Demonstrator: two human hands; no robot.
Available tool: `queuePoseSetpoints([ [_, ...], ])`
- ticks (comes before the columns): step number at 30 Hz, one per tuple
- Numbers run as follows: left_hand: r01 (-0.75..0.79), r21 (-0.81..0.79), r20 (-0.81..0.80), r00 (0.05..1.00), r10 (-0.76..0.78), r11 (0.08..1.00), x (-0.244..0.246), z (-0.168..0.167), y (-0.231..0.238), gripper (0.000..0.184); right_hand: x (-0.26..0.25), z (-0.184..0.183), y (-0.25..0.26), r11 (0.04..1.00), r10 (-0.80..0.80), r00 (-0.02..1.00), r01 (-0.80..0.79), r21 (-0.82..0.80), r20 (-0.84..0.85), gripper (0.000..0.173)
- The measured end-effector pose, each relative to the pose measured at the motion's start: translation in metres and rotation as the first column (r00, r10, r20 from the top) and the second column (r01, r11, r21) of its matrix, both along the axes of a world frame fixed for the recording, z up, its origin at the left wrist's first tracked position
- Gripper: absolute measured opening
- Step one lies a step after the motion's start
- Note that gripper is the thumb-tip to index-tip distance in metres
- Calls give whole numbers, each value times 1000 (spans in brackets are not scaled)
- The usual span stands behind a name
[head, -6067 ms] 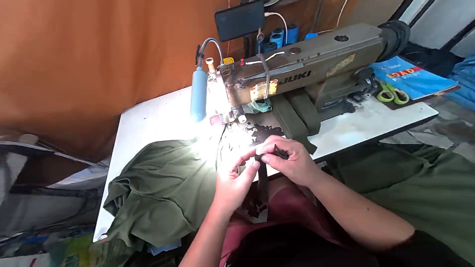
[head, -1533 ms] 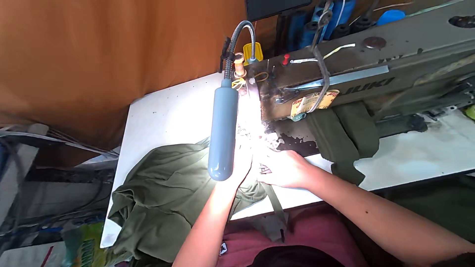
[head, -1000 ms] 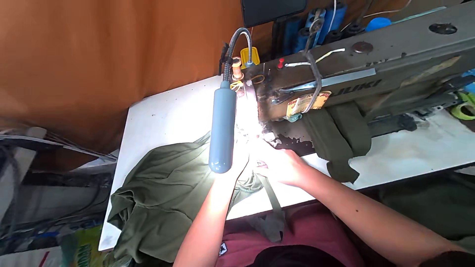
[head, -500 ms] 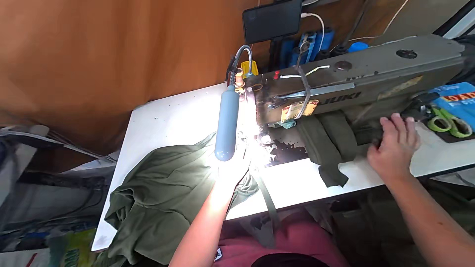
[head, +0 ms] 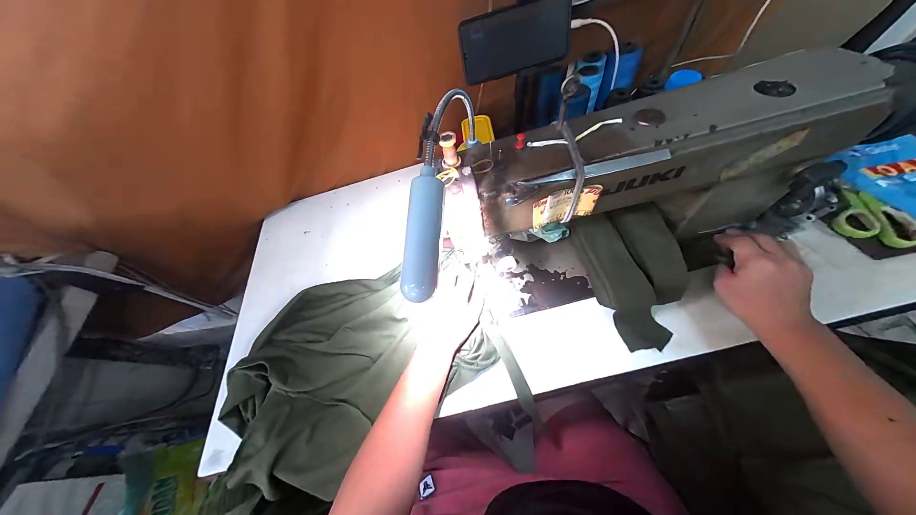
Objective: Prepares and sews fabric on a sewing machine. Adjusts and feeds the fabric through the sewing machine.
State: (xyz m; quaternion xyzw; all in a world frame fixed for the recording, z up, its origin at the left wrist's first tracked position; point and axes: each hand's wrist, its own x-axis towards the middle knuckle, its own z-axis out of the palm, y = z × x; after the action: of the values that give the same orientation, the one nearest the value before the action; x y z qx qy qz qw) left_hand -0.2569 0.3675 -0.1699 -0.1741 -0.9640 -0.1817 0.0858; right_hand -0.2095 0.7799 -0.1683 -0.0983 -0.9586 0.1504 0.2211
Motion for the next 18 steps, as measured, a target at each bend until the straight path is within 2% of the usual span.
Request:
queuePoseSetpoints([
  [2, -4, -25, -4, 1000, 3, 1000, 0, 0, 0, 40, 6, 13, -1, 998, 11, 994, -17, -64, -104, 43],
  [4, -7, -30, 23, 1000, 8, 1000, 0, 2, 0, 40, 18, 26, -20, 987, 33, 969, -70, -143, -244, 41],
  [6, 1, -31, 10, 1000, -1, 1000, -3, 3, -1, 40, 34, 36, -61, 962, 184, 914, -244, -125, -363, 35],
  [7, 19, -25, -35, 999, -20, 1000, -5, 0, -2, 38, 44, 37, -88, 924, 298, 883, -362, -123, -362, 31],
  [9, 43, -35, -43, 998, -44, 998, -7, -1, -4, 37, 68, 36, -150, 783, 570, 797, -600, -161, -200, 31],
  [11, 82, -67, 25, 996, -81, 994, -3, 1, -9, 39, 87, 25, -204, 583, 807, 591, -790, -191, 17, 33],
  [12, 119, -68, 74, 991, -114, 991, 5, 7, -12, 40, 91, 17, -220, 506, 863, 497, -840, -196, 95, 33],
  [13, 166, -47, 98, 982, -161, 985, 16, 13, -16, 40, 93, 12, -226, 481, 875, 453, -853, -201, 171, 29],
  [14, 218, -28, 110, 971, -214, 976, 30, 20, -22, 41, 92, 15, -224, 516, 850, 463, -827, -222, 252, 23],
  [16, 323, -55, 78, 945, -319, 945, 58, 28, -41, 43, 79, 33, -206, 674, 723, 542, -688, -267, 428, 21],
  [18, 368, -129, 110, 928, -356, 921, 77, 33, -58, 37, 60, 46, -191, 771, 632, 623, -568, -290, 460, 25],
])
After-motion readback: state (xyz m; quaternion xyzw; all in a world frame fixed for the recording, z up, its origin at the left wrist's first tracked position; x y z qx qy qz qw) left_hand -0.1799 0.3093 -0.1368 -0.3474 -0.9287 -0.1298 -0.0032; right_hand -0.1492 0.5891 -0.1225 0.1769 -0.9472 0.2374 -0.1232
